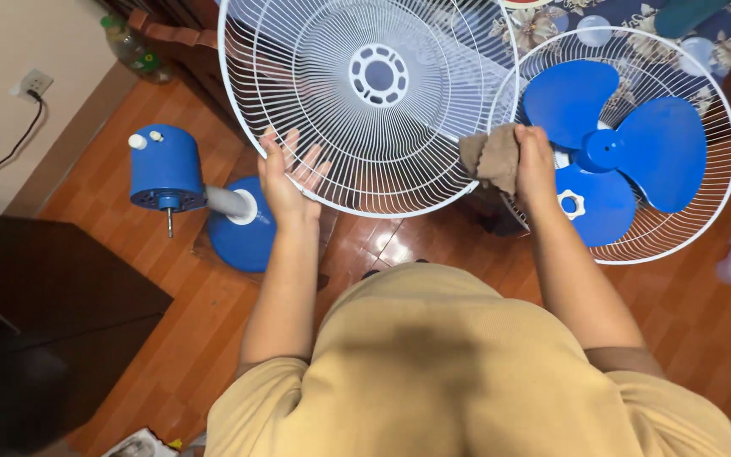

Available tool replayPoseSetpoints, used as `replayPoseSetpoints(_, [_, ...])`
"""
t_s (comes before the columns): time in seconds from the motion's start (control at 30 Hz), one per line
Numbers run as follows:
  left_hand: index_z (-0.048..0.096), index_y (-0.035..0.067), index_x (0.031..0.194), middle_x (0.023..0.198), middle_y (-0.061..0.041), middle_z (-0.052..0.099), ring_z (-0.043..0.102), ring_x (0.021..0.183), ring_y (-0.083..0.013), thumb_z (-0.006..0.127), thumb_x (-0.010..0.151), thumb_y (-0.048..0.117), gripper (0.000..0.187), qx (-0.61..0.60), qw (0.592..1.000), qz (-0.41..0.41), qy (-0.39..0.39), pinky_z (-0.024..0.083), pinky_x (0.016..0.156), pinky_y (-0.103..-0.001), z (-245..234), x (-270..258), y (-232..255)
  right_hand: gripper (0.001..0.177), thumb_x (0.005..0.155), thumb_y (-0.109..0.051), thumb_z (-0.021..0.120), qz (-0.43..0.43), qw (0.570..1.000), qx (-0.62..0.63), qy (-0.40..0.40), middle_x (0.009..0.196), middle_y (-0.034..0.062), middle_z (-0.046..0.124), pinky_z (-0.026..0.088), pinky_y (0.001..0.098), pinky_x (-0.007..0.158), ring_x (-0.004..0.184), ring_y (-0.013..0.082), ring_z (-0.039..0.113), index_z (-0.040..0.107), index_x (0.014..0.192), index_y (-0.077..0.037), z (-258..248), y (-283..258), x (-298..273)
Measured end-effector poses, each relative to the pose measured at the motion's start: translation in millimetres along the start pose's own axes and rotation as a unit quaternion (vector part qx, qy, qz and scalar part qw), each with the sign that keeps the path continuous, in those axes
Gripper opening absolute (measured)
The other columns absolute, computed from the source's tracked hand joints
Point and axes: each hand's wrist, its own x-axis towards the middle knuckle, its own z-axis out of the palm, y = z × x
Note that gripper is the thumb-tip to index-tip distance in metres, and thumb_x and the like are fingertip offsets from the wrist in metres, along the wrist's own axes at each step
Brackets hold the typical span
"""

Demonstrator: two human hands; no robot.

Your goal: The person wipes the front grille of a standing electric fan with a cloth, rotating it to reach different areas. The fan remains disassembled with the rear grille and blades visible on the table. The person also wipes a small white plastic part from the fan.

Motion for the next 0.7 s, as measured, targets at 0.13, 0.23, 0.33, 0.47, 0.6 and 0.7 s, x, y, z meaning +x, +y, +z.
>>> replayPoseSetpoints(0.13, [0.039, 0.019, 0.152, 0.152, -0.019, 0.051, 0.060, 0.127, -0.0476, 0.055, 0.095, 0.054, 0.069, 0.016, 1.000, 0.003, -0.012, 0.056, 0.095, -0.059, 5, 1, -22, 0.038, 0.098, -0.044, 0.063, 0.126, 0.963, -0.192, -0.139, 0.101, 0.0055, 0.070, 0.055, 0.0324, 0.076, 0.088, 0.0160, 0.065, 0.067, 0.112, -0.009, -25, 0, 7])
replayPoseSetpoints(0.23, [0.038, 0.019, 0.152, 0.153, -0.020, 0.051, 0.060, 0.128, -0.0484, 0.055, 0.096, 0.053, 0.068, 0.016, 1.000, 0.020, -0.011, 0.055, 0.097, -0.060, 4, 6, -28, 0.039, 0.098, -0.040, 0.066, 0.148, 0.987, -0.015, -0.057, 0.102, 0.0077, 0.068, 0.056, 0.0383, 0.073, 0.086, 0.0223, 0.067, 0.062, 0.117, -0.006, -46, -12, 3])
replayPoseSetpoints(0.33, [0.036, 0.019, 0.153, 0.154, -0.020, 0.049, 0.058, 0.131, -0.0492, 0.053, 0.096, 0.055, 0.069, -0.012, 0.999, 0.032, -0.018, 0.055, 0.099, -0.062, 8, 12, -33, 0.048, 0.097, -0.048, 0.060, 0.263, 0.963, 0.003, -0.062, 0.104, 0.0063, 0.072, 0.057, 0.0361, 0.079, 0.092, 0.0208, 0.068, 0.064, 0.120, -0.007, -66, -27, 1])
replayPoseSetpoints(0.47, [0.030, 0.021, 0.155, 0.157, -0.018, 0.044, 0.054, 0.134, -0.0463, 0.048, 0.095, 0.060, 0.073, -0.064, 0.997, 0.000, -0.048, 0.053, 0.100, -0.062, 27, 18, -60, 0.047, 0.095, -0.046, 0.057, 0.147, 0.968, -0.044, -0.198, 0.108, 0.0018, 0.069, 0.055, 0.0309, 0.084, 0.098, 0.0154, 0.064, 0.063, 0.132, -0.017, -72, -22, 8])
replayPoseSetpoints(0.6, [0.025, 0.018, 0.157, 0.156, -0.018, 0.044, 0.054, 0.136, -0.0450, 0.049, 0.096, 0.059, 0.077, -0.034, 0.994, -0.031, -0.103, 0.054, 0.102, -0.061, 47, 24, -103, 0.040, 0.092, -0.021, 0.061, 0.102, 0.980, -0.083, -0.152, 0.108, 0.0064, 0.066, 0.051, 0.0320, 0.085, 0.099, 0.0177, 0.061, 0.062, 0.130, -0.012, -61, -1, 21])
replayPoseSetpoints(0.7, [0.035, 0.014, 0.147, 0.150, -0.021, 0.052, 0.059, 0.129, -0.0478, 0.041, 0.100, 0.055, 0.063, 0.002, 0.992, -0.050, -0.113, 0.056, 0.092, -0.060, 51, 42, -118, 0.038, 0.086, -0.011, 0.059, 0.142, 0.987, 0.002, -0.073, 0.101, 0.0104, 0.065, 0.052, 0.0360, 0.078, 0.090, 0.0229, 0.063, 0.062, 0.124, -0.009, -62, 7, 18])
